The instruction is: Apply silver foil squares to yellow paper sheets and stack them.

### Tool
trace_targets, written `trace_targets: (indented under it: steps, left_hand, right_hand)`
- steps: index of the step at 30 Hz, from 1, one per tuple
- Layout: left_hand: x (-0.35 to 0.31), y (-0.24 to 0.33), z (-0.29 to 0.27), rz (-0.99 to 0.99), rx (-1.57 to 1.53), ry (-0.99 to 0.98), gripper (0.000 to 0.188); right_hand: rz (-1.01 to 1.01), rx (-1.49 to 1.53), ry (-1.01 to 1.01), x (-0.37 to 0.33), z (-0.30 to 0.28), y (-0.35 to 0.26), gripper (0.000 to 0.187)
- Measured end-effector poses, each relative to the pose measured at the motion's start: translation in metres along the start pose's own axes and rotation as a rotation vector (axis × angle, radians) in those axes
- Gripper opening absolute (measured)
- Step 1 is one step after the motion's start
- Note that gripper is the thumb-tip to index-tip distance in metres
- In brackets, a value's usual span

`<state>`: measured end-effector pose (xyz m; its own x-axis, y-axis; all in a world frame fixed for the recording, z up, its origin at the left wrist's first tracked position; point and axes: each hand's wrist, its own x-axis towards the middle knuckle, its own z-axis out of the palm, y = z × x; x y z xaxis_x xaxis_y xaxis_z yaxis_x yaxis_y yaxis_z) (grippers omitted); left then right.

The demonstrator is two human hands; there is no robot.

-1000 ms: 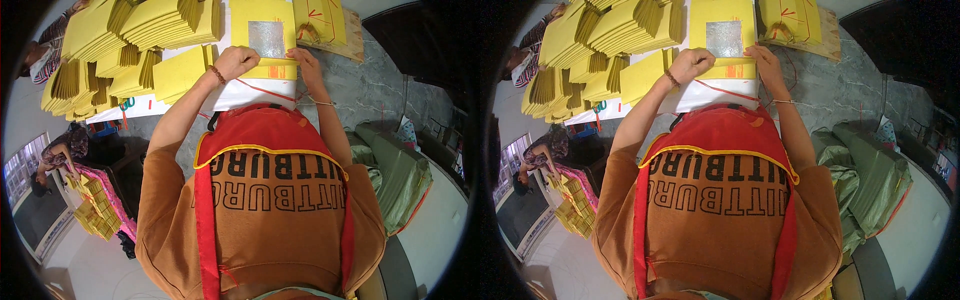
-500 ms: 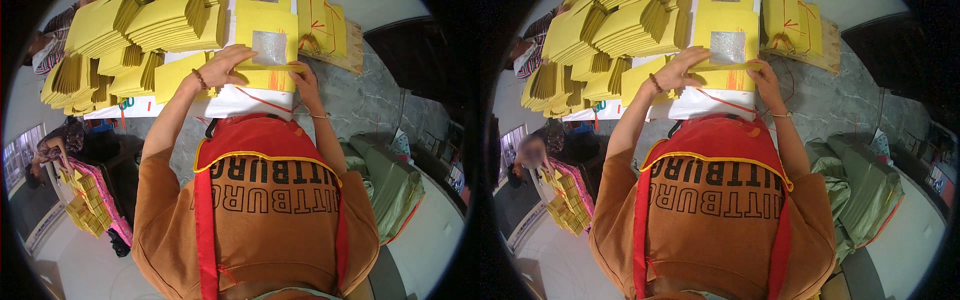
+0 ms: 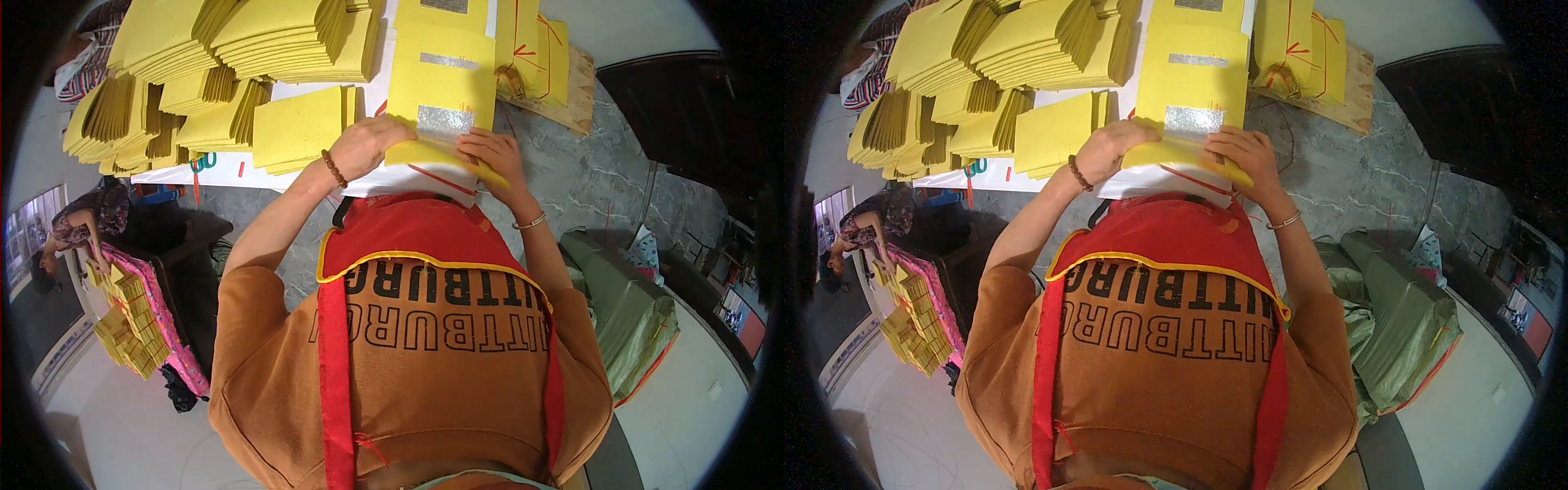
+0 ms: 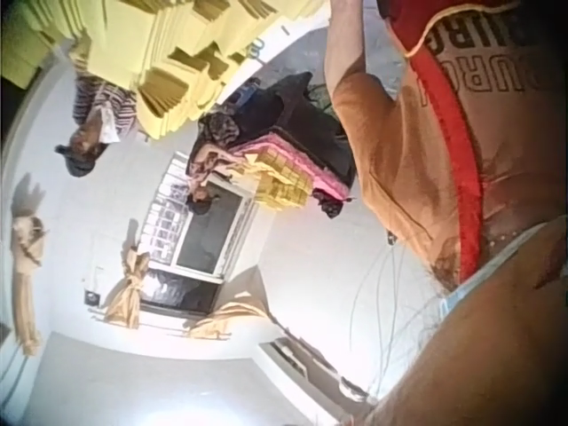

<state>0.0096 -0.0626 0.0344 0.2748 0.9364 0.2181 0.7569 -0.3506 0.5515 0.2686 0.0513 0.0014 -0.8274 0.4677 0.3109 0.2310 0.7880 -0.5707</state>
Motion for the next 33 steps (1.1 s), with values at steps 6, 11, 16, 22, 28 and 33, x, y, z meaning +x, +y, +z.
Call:
trace_targets:
  steps: [6, 11, 16, 22, 28, 33]
  left_hand:
    - [0.024, -0.007, 0.012, -0.57, -0.195, 0.125, 0.027]
    - [0.04, -0.021, 0.018, -0.687, -0.234, 0.164, 0.031]
    - [0.04, -0.037, 0.029, -0.837, -0.369, 0.179, 0.031]
    - [0.046, -0.033, 0.021, -0.93, -0.741, 0.236, 0.024]
    - [0.045, -0.001, 0.005, -0.435, 0.231, 0.342, 0.04]
    - [0.049, 0.008, 0.046, -0.144, 0.387, 0.057, 0.057]
  right_hand:
    - [0.647, 0.695, 0.111, 0.012, 0.012, -0.004, 0.035]
    - [0.651, 0.85, 0.332, 0.032, 0.012, -0.009, 0.043]
    - [0.719, 0.632, 0.222, 0.037, 0.015, 0.004, 0.051]
    - [0.816, 0.641, 0.279, 0.038, 0.019, 0.001, 0.047]
    - [0.796, 0.527, 0.275, 0.034, 0.029, 0.01, 0.047]
    - [0.773, 0.492, 0.299, 0.036, 0.028, 0.005, 0.047]
